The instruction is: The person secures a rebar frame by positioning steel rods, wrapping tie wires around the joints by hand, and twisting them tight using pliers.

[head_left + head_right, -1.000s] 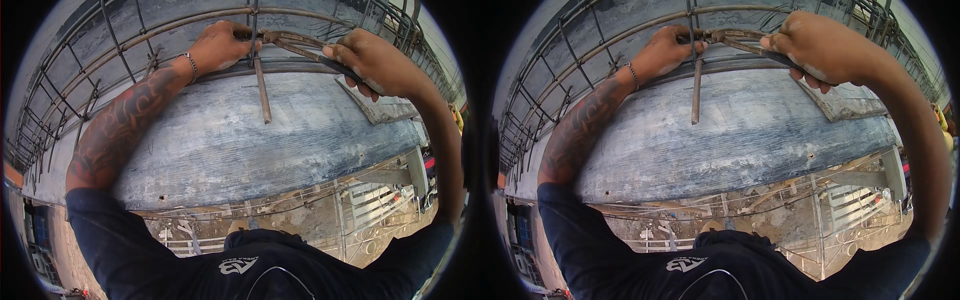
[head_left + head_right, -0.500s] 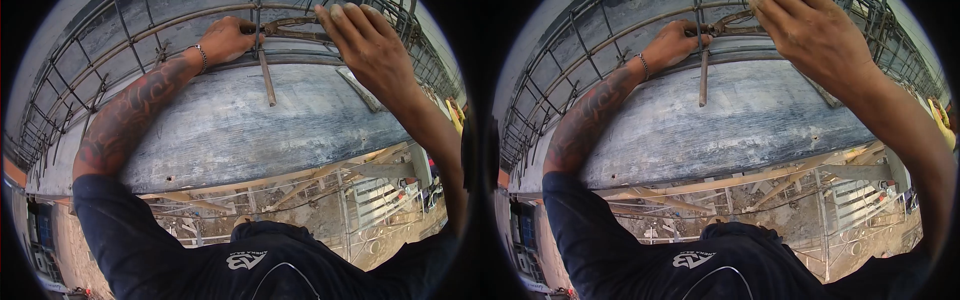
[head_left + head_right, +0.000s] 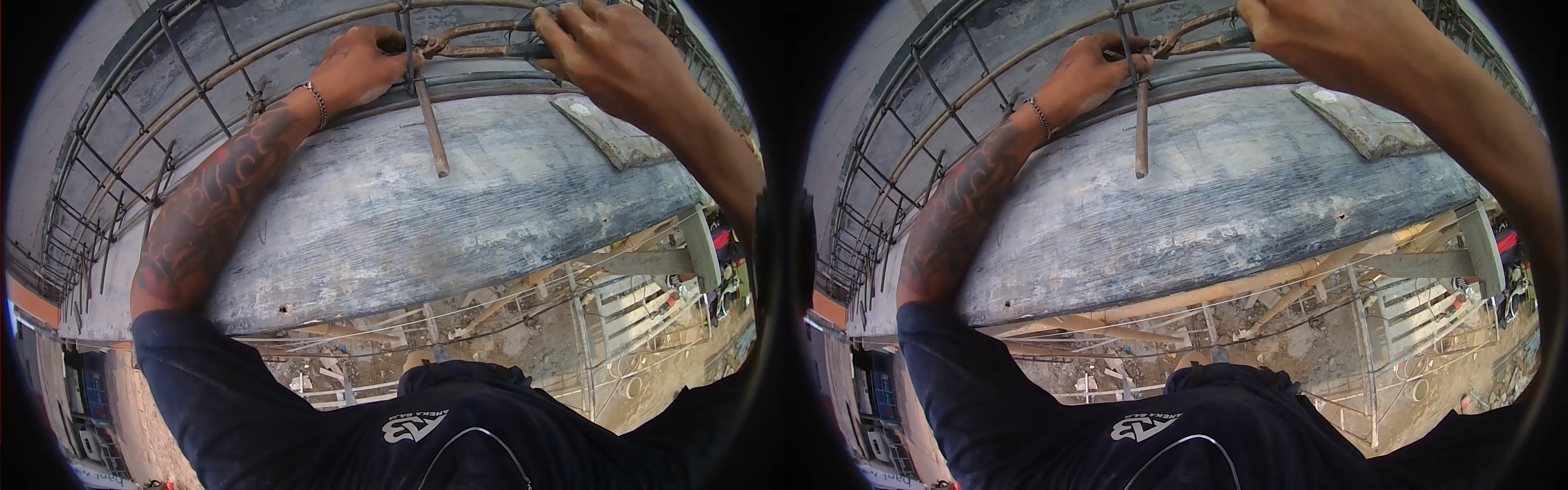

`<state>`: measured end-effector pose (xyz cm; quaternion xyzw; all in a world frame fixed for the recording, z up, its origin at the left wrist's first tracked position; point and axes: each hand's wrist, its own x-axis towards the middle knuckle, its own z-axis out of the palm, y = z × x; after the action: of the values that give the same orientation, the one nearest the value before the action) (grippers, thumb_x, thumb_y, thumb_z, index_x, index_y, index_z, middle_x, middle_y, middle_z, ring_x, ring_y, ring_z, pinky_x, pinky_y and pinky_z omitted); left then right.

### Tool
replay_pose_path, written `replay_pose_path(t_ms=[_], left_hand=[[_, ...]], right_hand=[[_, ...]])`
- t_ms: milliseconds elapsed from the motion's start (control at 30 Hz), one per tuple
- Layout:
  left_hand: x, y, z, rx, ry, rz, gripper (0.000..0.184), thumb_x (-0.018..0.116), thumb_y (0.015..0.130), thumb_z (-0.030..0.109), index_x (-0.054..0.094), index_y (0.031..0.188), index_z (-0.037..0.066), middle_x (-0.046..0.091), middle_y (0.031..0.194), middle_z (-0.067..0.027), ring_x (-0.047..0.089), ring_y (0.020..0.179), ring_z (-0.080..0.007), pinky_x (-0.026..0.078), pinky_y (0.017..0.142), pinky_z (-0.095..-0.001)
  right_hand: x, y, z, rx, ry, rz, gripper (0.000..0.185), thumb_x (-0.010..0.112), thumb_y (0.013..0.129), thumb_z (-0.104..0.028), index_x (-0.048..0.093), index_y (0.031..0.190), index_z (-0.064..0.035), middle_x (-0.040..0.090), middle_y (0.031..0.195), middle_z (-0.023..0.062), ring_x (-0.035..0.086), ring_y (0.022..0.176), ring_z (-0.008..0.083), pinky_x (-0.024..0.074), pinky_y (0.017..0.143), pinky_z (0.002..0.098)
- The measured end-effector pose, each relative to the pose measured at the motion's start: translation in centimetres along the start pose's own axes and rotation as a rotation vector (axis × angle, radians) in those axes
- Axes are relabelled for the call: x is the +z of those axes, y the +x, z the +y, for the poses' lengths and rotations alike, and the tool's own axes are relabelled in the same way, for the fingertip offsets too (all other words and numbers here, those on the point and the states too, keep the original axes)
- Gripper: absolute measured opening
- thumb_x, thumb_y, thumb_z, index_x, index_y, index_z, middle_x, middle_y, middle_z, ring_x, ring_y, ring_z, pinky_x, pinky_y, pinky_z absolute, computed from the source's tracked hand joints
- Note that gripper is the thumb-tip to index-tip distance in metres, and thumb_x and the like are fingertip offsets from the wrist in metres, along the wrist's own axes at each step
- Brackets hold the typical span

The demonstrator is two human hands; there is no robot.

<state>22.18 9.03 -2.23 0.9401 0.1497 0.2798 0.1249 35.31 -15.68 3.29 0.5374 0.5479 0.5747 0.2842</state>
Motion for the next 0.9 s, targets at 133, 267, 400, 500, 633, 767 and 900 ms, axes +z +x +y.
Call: replay_pose_path(t_ms=[133, 267, 400, 500, 633, 767, 900], left_hand=[[0.1, -0.5, -0.1, 0.042, 0.018, 0.015, 0.050, 0.062, 0.081, 0.042, 0.063, 0.112, 0.002, 0.065, 0.103, -0.0177, 0.063, 0.098, -0.0283, 0.046, 0.090, -0.0346], [-0.2, -0.1, 0.0, 0.044, -0.013, 0.015, 0.049, 0.063, 0.081, 0.041, 0.063, 0.112, 0.003, 0.065, 0.103, -0.0181, 0.063, 0.098, -0.0284, 0.046, 0.090, -0.0350], [-0.4, -0.1, 0.5, -0.022, 0.022, -0.027, 0.050, 0.065, 0.080, 0.040, 0.062, 0.113, 0.003, 0.065, 0.105, -0.0185, 0.062, 0.100, -0.0287, 0.046, 0.091, -0.0352], [-0.2, 0.2, 0.1, -0.025, -0.005, -0.026, 0.052, 0.066, 0.079, 0.041, 0.061, 0.114, 0.003, 0.065, 0.104, -0.0176, 0.062, 0.100, -0.0284, 0.046, 0.091, -0.0348], [-0.1, 0.1, 0.0, -0.015, -0.029, -0.016, 0.052, 0.067, 0.078, 0.040, 0.062, 0.114, 0.003, 0.066, 0.102, -0.0161, 0.063, 0.098, -0.0267, 0.047, 0.089, -0.0340], [-0.1, 0.1, -0.1, 0.004, -0.020, -0.013, 0.050, 0.066, 0.078, 0.040, 0.064, 0.111, 0.002, 0.066, 0.102, -0.0163, 0.064, 0.096, -0.0264, 0.048, 0.087, -0.0335], [-0.1, 0.2, -0.1, 0.075, 0.015, -0.001, 0.049, 0.065, 0.079, 0.040, 0.065, 0.108, 0.001, 0.066, 0.101, -0.0171, 0.064, 0.094, -0.0271, 0.048, 0.087, -0.0336]], right_hand=[[0.2, -1.4, -3.4, 0.256, 0.267, 0.024, 0.030, 0.055, 0.089, -0.031, 0.061, 0.087, -0.0018, 0.062, 0.063, 0.0116, 0.064, 0.060, 0.0189, 0.0516, 0.062, 0.0287], [0.7, -1.5, -2.8, 0.268, 0.447, 0.070, 0.040, 0.052, 0.091, -0.039, 0.059, 0.082, -0.0001, 0.057, 0.055, 0.0094, 0.059, 0.047, 0.0161, 0.0471, 0.044, 0.0266], [-2.1, 0.8, 0.0, 0.442, 0.844, -0.326, 0.039, 0.055, 0.090, -0.034, 0.061, 0.077, 0.0027, 0.059, 0.061, 0.0147, 0.056, 0.052, 0.0238, 0.0460, 0.056, 0.0398], [-1.9, 1.4, 1.0, 0.403, 0.830, -0.213, 0.046, 0.051, 0.093, -0.033, 0.058, 0.063, 0.0012, 0.054, 0.053, 0.0100, 0.053, 0.046, 0.0186, 0.0446, 0.047, 0.0336], [-1.2, 1.6, 2.4, 0.690, 1.205, -0.560, 0.045, 0.050, 0.092, -0.046, 0.053, 0.083, -0.0009, 0.048, 0.050, -0.0010, 0.041, 0.032, 0.0058, 0.0312, 0.029, 0.0200], [0.3, 0.2, 1.5, 0.671, 1.464, -0.698, 0.052, 0.052, 0.088, -0.053, 0.049, 0.088, -0.0013, 0.045, 0.049, -0.0029, 0.041, 0.033, 0.0036, 0.0327, 0.030, 0.0198], [0.5, -0.5, 0.5, 0.711, 1.503, -0.664, 0.049, 0.049, 0.092, -0.046, 0.055, 0.084, 0.0019, 0.046, 0.048, -0.0002, 0.045, 0.035, 0.0061, 0.0360, 0.029, 0.0199]])
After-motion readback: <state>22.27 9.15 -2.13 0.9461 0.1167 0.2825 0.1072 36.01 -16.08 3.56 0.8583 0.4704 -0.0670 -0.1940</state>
